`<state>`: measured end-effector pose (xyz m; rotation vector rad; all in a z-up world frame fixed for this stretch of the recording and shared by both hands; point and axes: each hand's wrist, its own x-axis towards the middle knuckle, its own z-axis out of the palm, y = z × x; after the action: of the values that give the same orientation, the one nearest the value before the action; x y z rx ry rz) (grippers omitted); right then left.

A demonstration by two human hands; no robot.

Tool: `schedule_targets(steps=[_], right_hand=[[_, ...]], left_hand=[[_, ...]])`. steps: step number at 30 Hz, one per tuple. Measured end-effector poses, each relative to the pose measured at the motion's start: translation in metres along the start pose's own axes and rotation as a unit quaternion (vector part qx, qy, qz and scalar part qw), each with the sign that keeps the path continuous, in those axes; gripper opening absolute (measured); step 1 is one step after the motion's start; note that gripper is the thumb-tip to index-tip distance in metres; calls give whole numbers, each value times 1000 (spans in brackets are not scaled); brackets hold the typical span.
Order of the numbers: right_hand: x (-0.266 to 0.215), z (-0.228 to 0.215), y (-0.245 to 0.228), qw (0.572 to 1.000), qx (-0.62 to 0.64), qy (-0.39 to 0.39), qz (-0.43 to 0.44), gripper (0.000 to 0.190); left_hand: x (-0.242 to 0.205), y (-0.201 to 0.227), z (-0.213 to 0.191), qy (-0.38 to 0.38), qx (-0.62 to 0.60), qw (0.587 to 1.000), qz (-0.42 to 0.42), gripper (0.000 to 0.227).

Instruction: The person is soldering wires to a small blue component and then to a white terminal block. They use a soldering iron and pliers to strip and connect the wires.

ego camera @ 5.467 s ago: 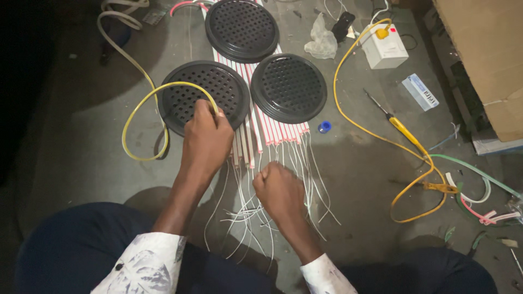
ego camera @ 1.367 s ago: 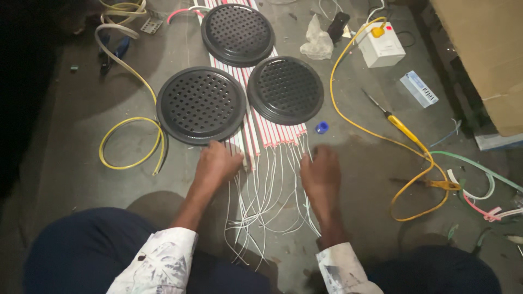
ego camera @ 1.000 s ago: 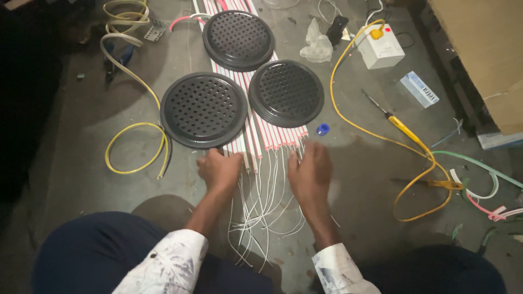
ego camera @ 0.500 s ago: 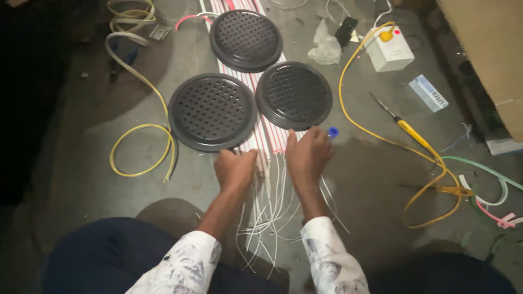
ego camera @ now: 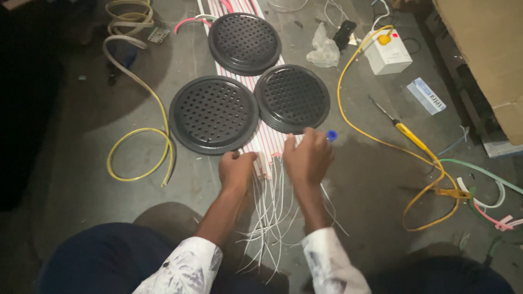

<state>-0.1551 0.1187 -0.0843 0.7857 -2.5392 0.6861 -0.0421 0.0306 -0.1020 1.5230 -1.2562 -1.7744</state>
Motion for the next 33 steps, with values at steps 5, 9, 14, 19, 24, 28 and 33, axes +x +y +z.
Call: schedule_targets(steps=[5, 9, 14, 19, 24, 28, 33], right_hand=[[-28, -12, -35, 984, 134, -114, -19, 32], [-38, -17, -56, 977, 71, -189, -68, 27], [-47, -21, -64, 978, 41, -187, -83, 26], [-50, -16, -56, 975, 63, -191, -98, 29], [-54, -27, -46, 970, 144, -158, -115, 55], [-65, -48, -54, 961, 178, -187, -95, 50], [-93, -52, -94, 914, 272, -292, -68, 54]], left_hand=[[0, -5, 4, -31, -132, 990, -26, 15], [-1, 1, 0, -25, -106, 993, -45, 23], [2, 4, -4, -43, -125, 990, -54, 18], [3, 5, 0, -28, -83, 995, -40, 16], [-26, 28, -4, -24, 90, 995, 44, 36], [-53, 69, -34, -50, 351, 925, 138, 44], [-57, 123, -97, 17, 331, 927, 175, 43]])
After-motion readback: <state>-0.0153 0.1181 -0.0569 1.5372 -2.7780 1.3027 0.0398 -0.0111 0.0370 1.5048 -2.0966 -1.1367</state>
